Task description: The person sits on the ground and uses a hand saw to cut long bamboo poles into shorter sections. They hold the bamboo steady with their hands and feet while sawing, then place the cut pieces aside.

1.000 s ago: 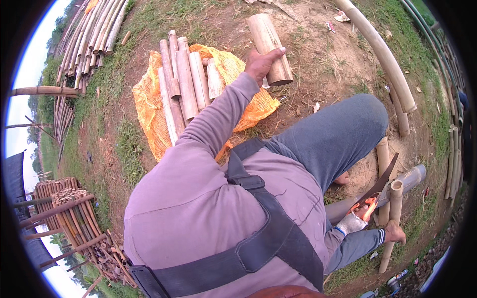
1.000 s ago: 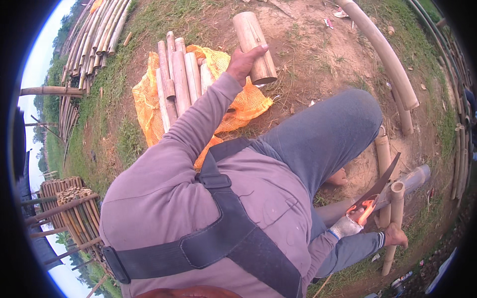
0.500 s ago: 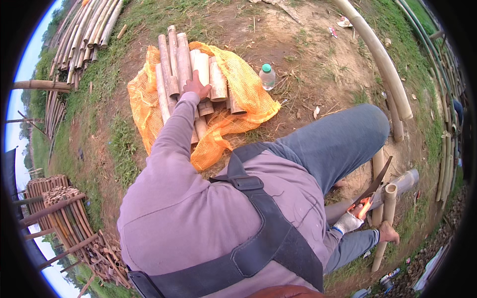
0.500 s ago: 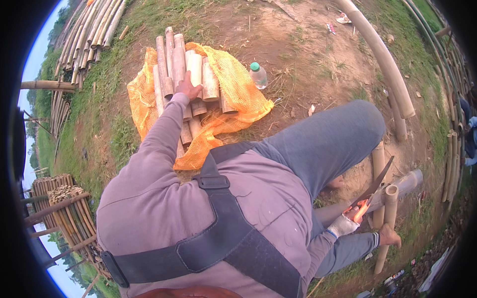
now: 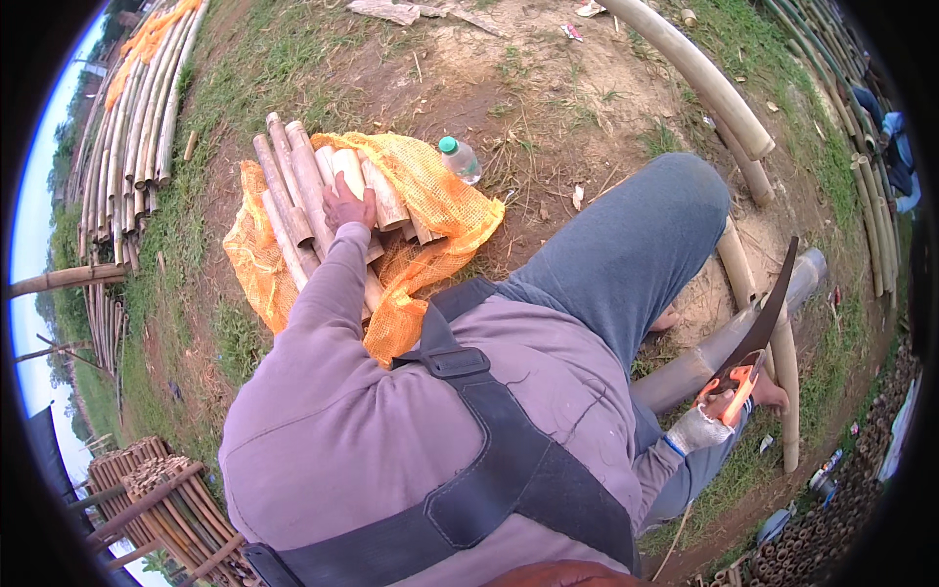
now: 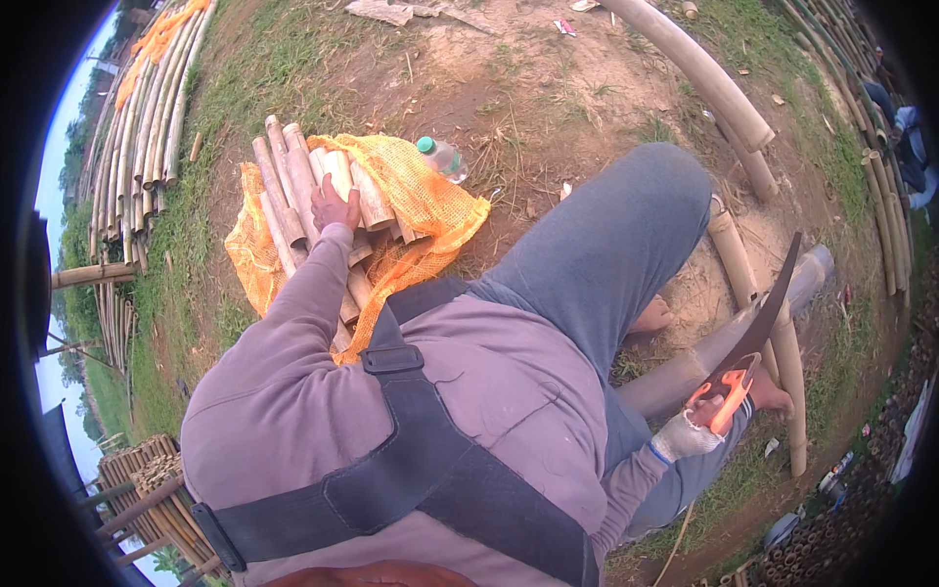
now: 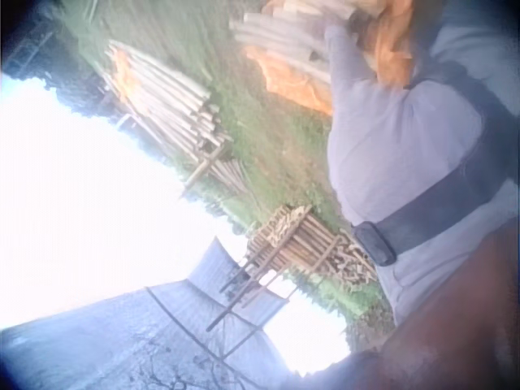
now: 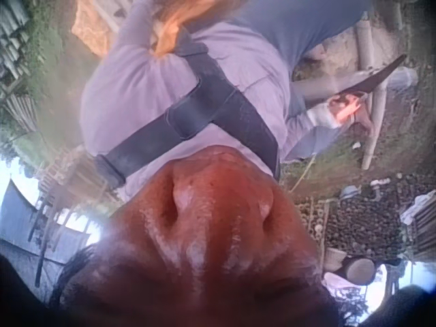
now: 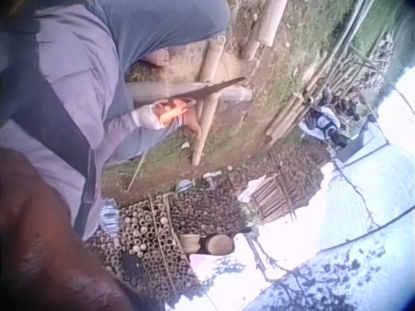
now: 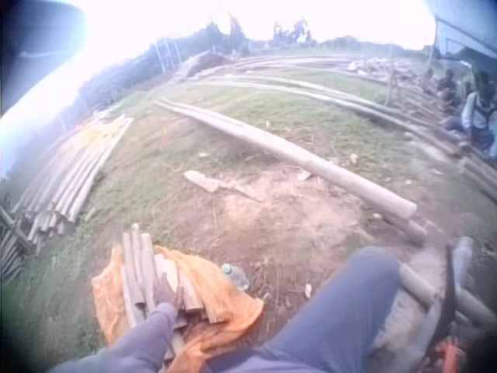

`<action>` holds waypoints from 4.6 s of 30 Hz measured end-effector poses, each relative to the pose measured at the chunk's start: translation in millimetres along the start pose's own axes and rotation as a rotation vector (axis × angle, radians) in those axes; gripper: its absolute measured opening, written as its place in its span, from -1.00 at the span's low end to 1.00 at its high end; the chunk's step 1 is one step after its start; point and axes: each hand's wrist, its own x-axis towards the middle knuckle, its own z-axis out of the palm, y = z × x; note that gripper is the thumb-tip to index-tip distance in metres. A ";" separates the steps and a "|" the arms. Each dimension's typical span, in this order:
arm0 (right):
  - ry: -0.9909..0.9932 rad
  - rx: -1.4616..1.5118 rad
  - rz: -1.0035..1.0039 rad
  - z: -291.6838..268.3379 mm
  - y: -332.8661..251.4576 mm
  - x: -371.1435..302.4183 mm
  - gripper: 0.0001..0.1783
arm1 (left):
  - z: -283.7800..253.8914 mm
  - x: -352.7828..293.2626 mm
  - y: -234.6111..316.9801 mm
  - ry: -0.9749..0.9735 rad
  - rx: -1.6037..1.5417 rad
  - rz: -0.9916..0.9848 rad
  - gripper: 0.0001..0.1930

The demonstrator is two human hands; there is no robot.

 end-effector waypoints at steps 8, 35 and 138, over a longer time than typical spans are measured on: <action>0.358 -0.685 -0.062 -132.3 32.2 37.1 -0.60 | -89.7 23.8 173.0 0.425 -0.623 0.567 -0.30; 0.725 0.214 0.445 -167.9 86.5 -8.2 -0.58 | -56.5 -540.6 620.0 -1.370 -0.058 1.977 -0.16; 0.023 -0.815 1.026 -191.7 251.2 -250.7 -0.65 | -14.6 -444.2 657.5 -0.355 0.171 2.149 -0.03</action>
